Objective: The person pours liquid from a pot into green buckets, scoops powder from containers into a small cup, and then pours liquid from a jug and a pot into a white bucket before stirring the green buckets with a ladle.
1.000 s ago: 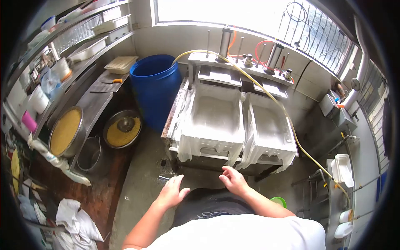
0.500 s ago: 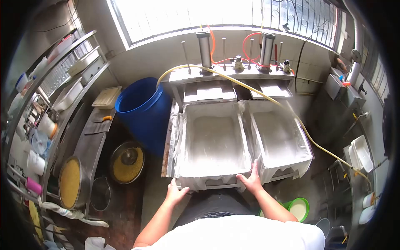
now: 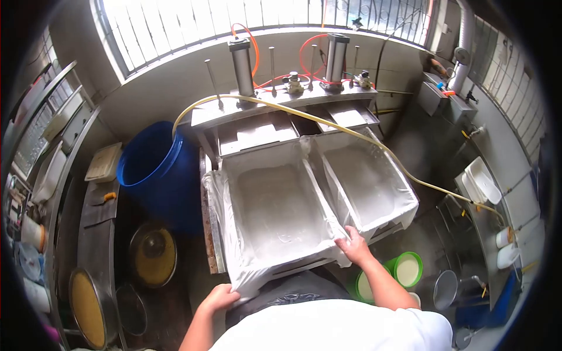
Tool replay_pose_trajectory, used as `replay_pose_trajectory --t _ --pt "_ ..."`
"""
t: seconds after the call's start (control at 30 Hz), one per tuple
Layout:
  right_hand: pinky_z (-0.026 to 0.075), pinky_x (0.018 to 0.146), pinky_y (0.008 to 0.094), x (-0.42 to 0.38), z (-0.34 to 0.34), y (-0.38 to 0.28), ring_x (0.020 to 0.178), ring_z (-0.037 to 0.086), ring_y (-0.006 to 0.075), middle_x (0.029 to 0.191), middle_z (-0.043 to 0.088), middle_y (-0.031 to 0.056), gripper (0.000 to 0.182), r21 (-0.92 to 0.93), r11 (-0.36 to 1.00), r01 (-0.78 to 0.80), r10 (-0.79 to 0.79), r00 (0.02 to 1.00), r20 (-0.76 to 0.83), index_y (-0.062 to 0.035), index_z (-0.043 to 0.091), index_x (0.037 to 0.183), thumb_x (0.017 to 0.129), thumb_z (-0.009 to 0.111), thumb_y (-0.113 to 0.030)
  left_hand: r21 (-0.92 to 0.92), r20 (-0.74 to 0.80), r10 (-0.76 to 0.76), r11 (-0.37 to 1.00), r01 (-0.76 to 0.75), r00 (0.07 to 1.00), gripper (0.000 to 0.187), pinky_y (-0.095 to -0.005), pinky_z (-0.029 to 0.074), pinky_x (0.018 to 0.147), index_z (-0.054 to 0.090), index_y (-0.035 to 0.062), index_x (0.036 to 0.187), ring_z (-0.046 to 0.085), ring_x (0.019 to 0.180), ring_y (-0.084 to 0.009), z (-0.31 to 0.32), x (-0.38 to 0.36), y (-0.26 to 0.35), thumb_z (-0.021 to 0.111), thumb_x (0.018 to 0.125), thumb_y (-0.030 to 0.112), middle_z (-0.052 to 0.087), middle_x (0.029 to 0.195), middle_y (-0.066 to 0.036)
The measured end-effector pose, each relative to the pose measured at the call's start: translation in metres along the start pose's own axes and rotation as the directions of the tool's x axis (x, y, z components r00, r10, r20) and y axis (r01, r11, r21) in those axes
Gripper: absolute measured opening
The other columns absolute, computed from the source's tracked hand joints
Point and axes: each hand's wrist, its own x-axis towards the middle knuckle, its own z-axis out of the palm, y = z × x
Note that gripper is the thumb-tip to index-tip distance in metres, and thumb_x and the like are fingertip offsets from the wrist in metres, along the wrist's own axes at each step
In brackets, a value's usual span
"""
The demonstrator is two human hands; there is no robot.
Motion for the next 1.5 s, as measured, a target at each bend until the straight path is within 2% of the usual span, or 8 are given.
replay_pose_trajectory --t 0.2,0.33,0.47,0.63,1.13,1.27,1.33,1.5 --pt "0.045 0.106 0.0470 -0.019 0.020 -0.048 0.130 0.052 0.0430 0.136 0.058 0.0219 0.062 -0.532 0.824 0.194 -0.382 0.884 -0.268 -0.0008 0.055 0.137 0.094 0.067 -0.043 0.590 0.018 0.230 0.783 -0.197 0.973 0.056 -0.0482 0.052 0.091 0.065 -0.0002 0.117 0.068 0.100 -0.0394 -0.038 -0.035 0.027 0.073 0.088 0.047 0.071 0.107 -0.023" --pt "0.040 0.112 0.0497 -0.035 0.058 -0.073 0.138 0.045 0.0449 0.139 0.056 0.0205 0.049 -0.699 0.689 0.191 -0.218 0.975 0.051 -0.0022 0.063 0.128 0.094 0.067 -0.037 0.522 -0.166 0.642 0.701 -0.486 0.749 0.054 -0.0457 0.050 0.099 0.062 -0.0014 0.123 0.062 0.116 -0.0408 -0.024 -0.016 0.051 0.074 0.090 0.039 0.065 0.122 -0.026" --pt "0.041 0.111 0.0502 -0.079 0.074 -0.071 0.136 0.048 0.0437 0.139 0.056 0.0233 0.048 -0.532 0.826 0.187 -0.306 0.941 -0.143 -0.0004 0.064 0.127 0.095 0.066 -0.036 0.494 -0.084 0.908 0.395 -0.774 0.410 0.063 -0.0490 0.045 0.108 0.050 -0.0019 0.140 0.049 0.130 -0.0477 0.005 0.004 0.082 0.074 0.092 0.031 0.047 0.145 -0.032" --pt "0.055 0.094 0.0423 -0.175 0.067 -0.091 0.107 0.069 0.0350 0.116 0.070 0.0209 0.045 -0.147 0.989 -0.017 0.009 0.998 -0.056 0.0008 0.066 0.124 0.095 0.068 -0.034 0.679 0.221 0.754 0.337 -0.653 0.619 0.103 -0.0626 0.013 0.122 0.022 -0.0031 0.159 0.016 0.153 -0.0491 0.044 0.038 0.085 0.073 0.088 0.050 0.019 0.163 -0.035" --pt "0.056 0.089 0.0400 -0.361 0.078 -0.028 0.100 0.072 0.0310 0.109 0.074 0.0183 0.043 0.195 0.973 -0.120 0.177 0.937 -0.303 -0.0006 0.066 0.124 0.099 0.065 -0.036 0.863 0.133 0.622 0.310 -0.398 0.772 0.097 -0.0605 0.030 0.117 0.034 -0.0041 0.154 0.035 0.145 -0.0467 0.080 0.003 0.123 0.078 0.083 0.044 0.030 0.159 -0.032" --pt "0.055 0.083 0.0419 -0.433 0.069 0.029 0.094 0.071 0.0331 0.100 0.074 0.0163 0.043 0.174 0.982 -0.074 0.148 0.871 -0.468 0.0007 0.066 0.121 0.099 0.065 -0.036 0.854 0.306 0.698 0.099 -0.511 0.647 0.074 -0.0498 0.047 0.107 0.056 -0.0030 0.139 0.052 0.132 -0.0445 0.160 -0.075 0.153 0.079 0.084 0.042 0.046 0.149 -0.029" --pt "0.055 0.082 0.0432 -0.476 0.062 0.055 0.093 0.071 0.0336 0.098 0.074 0.0158 0.042 0.235 0.969 -0.072 0.188 0.832 -0.522 0.0005 0.066 0.121 0.099 0.064 -0.036 0.629 0.548 0.751 -0.081 -0.773 0.368 0.068 -0.0485 0.048 0.106 0.055 -0.0035 0.139 0.055 0.129 -0.0417 0.216 -0.106 0.151 0.077 0.088 0.035 0.051 0.145 -0.028" --pt "0.055 0.082 0.0440 -0.581 0.074 0.116 0.093 0.071 0.0340 0.101 0.073 0.0166 0.044 0.283 0.934 -0.216 0.348 0.721 -0.599 0.0000 0.066 0.120 0.098 0.065 -0.037 0.082 0.895 0.433 0.084 -0.993 0.111 0.059 -0.0401 0.055 0.093 0.055 -0.0037 0.138 0.066 0.113 -0.0357 0.350 -0.203 0.147 0.076 0.091 0.026 0.058 0.140 -0.023"
